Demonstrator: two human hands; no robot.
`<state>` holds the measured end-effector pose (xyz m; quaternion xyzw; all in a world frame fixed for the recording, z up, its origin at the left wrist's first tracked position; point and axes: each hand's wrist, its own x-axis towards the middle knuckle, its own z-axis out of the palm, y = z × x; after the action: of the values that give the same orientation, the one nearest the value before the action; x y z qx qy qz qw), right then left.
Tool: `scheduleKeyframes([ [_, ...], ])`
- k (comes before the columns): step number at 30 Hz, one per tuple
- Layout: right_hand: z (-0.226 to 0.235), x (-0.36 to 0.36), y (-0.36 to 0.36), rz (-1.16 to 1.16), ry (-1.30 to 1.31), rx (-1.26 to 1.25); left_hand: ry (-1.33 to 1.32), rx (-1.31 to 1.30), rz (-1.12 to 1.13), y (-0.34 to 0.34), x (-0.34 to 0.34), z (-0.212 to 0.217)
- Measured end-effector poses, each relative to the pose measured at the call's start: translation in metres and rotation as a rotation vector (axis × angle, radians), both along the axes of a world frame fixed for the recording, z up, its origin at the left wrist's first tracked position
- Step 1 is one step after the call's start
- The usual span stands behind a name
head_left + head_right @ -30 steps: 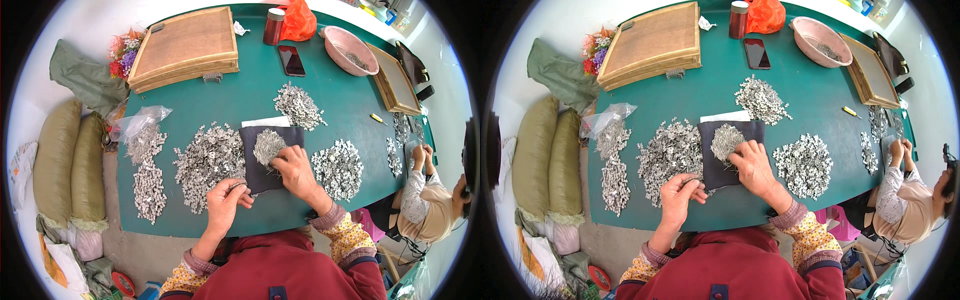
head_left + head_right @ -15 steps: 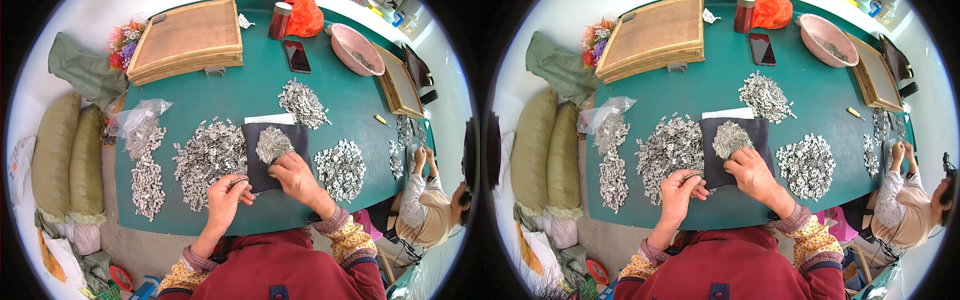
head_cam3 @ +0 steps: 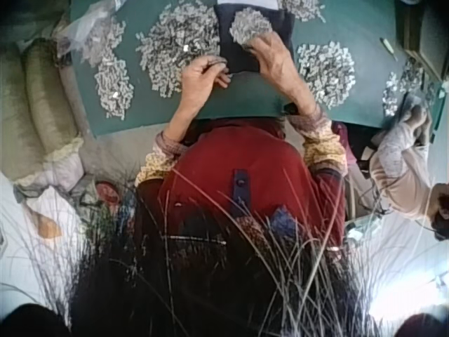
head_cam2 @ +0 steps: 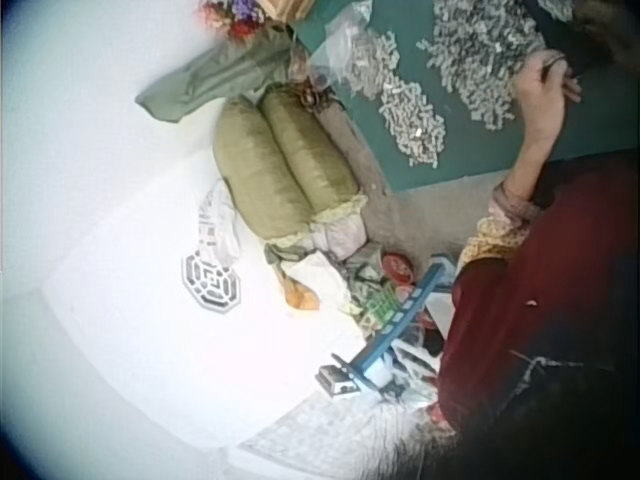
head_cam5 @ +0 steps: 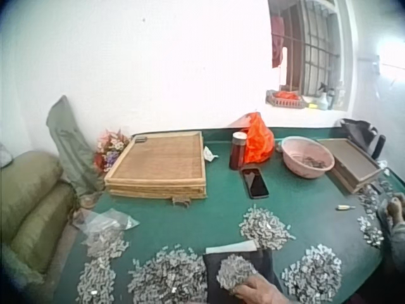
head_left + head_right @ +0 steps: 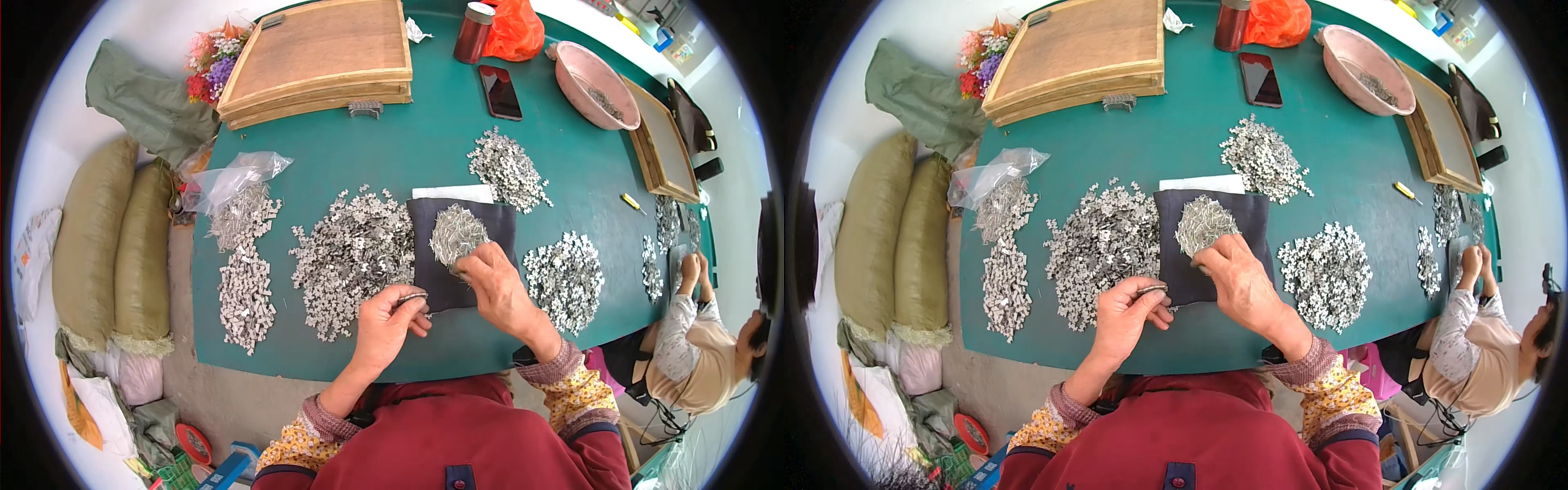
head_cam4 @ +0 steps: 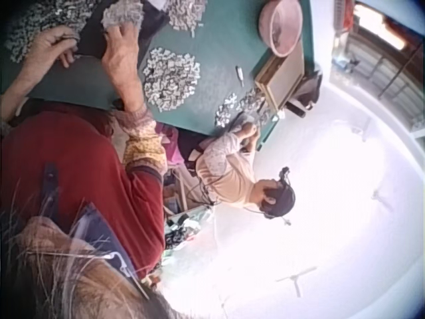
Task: The person picks up metal components and pins from piles on a table, assembles them into a chain by hand, and places the finished units back onto the table.
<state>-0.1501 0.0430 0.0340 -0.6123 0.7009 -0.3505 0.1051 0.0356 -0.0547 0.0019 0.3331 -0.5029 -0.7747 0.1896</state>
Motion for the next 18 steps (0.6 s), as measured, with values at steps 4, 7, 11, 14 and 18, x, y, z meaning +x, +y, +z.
scheduleKeyframes([
  [4,0.010,0.011,0.002,0.151,-0.100,-0.018,-0.037,-0.083,-0.067,0.004,-0.004,0.002],
  [7,0.014,0.018,0.001,0.161,-0.044,0.006,-0.087,-0.195,-0.104,0.008,-0.006,0.007],
  [11,0.010,0.019,0.002,0.176,-0.023,-0.006,-0.097,-0.319,-0.101,0.012,-0.008,0.010],
  [14,0.010,0.021,0.003,0.182,-0.029,-0.018,-0.097,-0.370,-0.103,0.014,-0.009,0.010],
  [18,0.008,0.022,0.004,0.181,-0.034,-0.011,-0.098,-0.379,-0.113,0.015,-0.008,0.011],
])
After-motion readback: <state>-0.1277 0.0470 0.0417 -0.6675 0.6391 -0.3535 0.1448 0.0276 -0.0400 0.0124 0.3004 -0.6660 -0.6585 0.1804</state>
